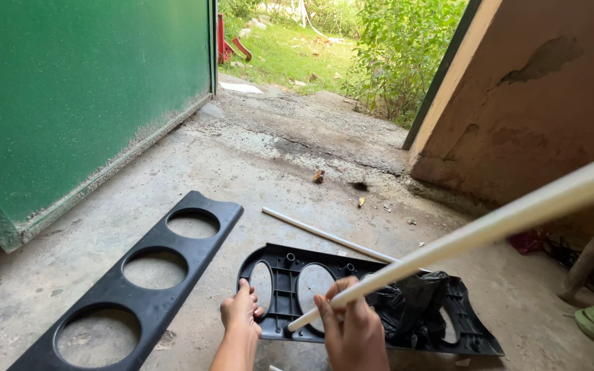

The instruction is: The person wipes the interior surfaces of a black plastic dashboard frame and a separate black plastic panel using a dark cloth. They also wipe several white plastic rods and place them on the floor.

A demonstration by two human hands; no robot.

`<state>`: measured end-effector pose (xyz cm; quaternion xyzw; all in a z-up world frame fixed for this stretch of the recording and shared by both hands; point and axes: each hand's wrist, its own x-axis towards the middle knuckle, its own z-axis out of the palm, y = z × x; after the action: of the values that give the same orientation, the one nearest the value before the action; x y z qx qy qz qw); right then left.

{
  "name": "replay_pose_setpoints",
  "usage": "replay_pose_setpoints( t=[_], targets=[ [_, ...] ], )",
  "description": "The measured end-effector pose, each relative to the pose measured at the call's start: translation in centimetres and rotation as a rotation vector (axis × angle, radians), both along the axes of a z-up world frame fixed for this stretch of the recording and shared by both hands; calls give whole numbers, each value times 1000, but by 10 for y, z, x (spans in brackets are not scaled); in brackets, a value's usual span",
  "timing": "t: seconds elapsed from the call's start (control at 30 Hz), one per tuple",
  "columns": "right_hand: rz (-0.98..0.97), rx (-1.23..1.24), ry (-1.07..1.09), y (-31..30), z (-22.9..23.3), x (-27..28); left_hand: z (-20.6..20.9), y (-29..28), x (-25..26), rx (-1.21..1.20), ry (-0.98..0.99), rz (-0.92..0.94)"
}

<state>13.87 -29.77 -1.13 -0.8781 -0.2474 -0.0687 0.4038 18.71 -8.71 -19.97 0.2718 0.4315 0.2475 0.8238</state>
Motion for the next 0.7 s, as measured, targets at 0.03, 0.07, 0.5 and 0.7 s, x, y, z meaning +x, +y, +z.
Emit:
replay_pose_setpoints(
  t=[0.03, 0.07, 0.5, 0.7],
  targets=[
    [31, 30, -2, 0, 0, 4, 2, 0, 0, 8, -9, -2],
    [62, 60, -5, 0, 1, 10, 3, 0, 0, 13, -14, -9],
    [317, 1085, 331, 51, -98, 59, 66, -13, -9, -65, -182, -123],
    [-39, 1496, 261, 57, -91, 49, 114, -29, -15, -3, -104, -71]
  ],
)
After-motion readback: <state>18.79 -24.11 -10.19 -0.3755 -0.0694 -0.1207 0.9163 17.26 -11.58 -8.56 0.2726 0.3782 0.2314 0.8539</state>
